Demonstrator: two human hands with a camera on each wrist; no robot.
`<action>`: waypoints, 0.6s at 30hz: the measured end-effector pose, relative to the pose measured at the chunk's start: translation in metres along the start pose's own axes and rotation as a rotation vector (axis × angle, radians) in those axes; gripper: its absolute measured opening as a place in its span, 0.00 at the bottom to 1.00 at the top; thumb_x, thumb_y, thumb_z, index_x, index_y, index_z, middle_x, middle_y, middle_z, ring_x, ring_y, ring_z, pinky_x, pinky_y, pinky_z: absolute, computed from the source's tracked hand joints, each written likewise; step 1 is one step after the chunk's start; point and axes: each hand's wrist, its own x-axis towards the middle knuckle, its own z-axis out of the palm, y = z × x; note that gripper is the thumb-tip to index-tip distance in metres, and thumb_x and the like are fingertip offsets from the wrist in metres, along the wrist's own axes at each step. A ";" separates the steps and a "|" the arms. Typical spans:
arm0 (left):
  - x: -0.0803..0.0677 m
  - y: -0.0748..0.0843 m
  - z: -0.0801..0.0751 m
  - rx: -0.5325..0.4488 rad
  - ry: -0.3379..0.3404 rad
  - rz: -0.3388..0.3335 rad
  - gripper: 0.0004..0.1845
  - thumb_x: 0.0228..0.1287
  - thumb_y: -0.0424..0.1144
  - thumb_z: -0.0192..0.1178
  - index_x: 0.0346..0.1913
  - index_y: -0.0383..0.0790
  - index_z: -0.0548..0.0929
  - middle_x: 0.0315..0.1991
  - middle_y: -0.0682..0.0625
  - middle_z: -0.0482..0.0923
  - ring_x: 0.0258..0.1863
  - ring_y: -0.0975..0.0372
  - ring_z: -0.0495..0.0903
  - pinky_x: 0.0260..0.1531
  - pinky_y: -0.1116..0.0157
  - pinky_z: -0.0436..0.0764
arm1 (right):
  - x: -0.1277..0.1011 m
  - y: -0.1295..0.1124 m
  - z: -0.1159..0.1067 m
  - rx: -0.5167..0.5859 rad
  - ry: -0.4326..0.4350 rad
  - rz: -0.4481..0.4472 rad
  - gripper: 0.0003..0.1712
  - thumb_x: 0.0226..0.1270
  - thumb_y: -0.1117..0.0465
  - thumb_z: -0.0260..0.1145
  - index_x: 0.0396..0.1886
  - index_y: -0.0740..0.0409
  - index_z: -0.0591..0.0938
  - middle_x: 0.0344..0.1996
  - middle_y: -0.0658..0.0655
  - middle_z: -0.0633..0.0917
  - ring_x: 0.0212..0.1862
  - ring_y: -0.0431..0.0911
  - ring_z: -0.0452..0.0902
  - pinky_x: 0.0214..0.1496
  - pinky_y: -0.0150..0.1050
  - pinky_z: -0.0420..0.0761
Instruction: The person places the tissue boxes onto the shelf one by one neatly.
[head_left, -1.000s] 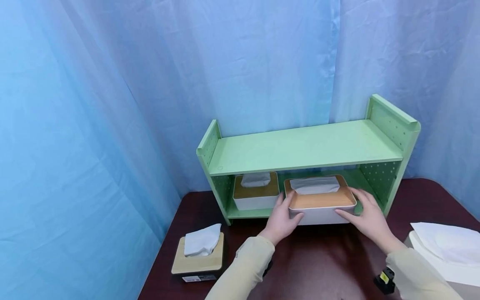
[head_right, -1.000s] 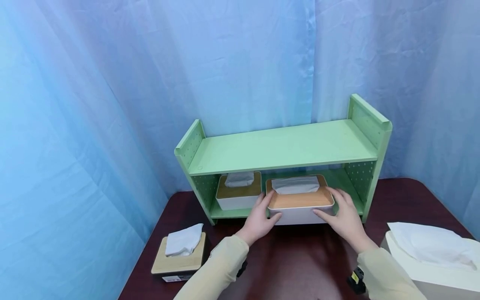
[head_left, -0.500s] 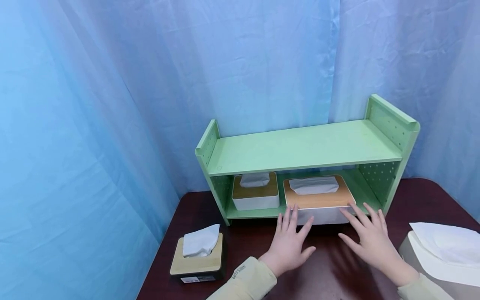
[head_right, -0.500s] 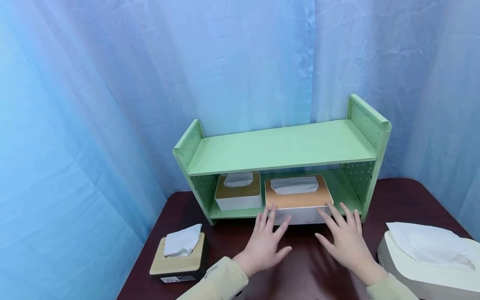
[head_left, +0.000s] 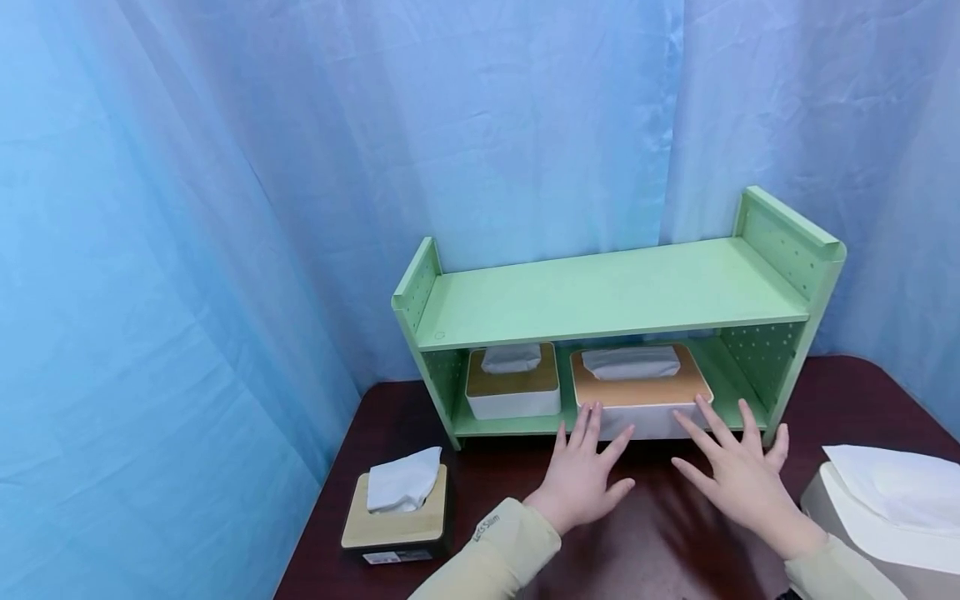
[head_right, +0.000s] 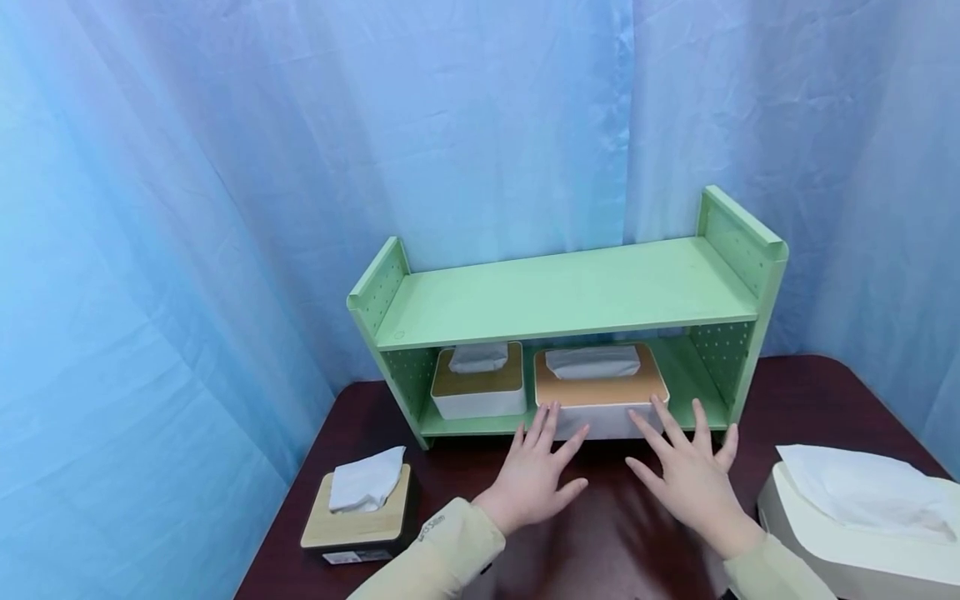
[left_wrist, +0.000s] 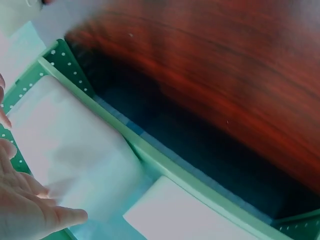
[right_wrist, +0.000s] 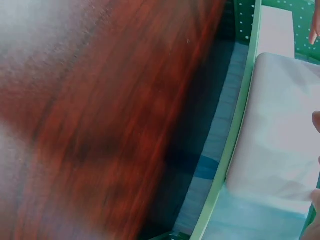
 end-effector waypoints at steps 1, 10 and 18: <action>0.002 -0.001 0.000 0.002 -0.004 -0.003 0.34 0.67 0.64 0.43 0.74 0.64 0.51 0.76 0.42 0.44 0.75 0.52 0.43 0.65 0.50 0.63 | 0.002 0.001 0.000 -0.003 -0.007 0.006 0.38 0.62 0.43 0.63 0.71 0.39 0.63 0.75 0.54 0.55 0.72 0.70 0.35 0.58 0.77 0.27; 0.023 -0.008 -0.001 -0.003 -0.026 -0.048 0.34 0.68 0.64 0.44 0.74 0.65 0.50 0.77 0.47 0.42 0.76 0.56 0.43 0.65 0.54 0.64 | 0.017 0.010 0.003 -0.022 -0.057 0.039 0.37 0.62 0.42 0.62 0.70 0.40 0.65 0.74 0.55 0.55 0.72 0.72 0.32 0.56 0.79 0.28; 0.036 -0.011 0.002 -0.008 -0.043 -0.044 0.34 0.67 0.64 0.43 0.74 0.67 0.50 0.77 0.48 0.42 0.76 0.57 0.43 0.66 0.55 0.63 | 0.030 0.018 0.008 -0.010 -0.096 0.073 0.39 0.65 0.38 0.58 0.73 0.39 0.59 0.75 0.57 0.52 0.70 0.75 0.28 0.55 0.78 0.24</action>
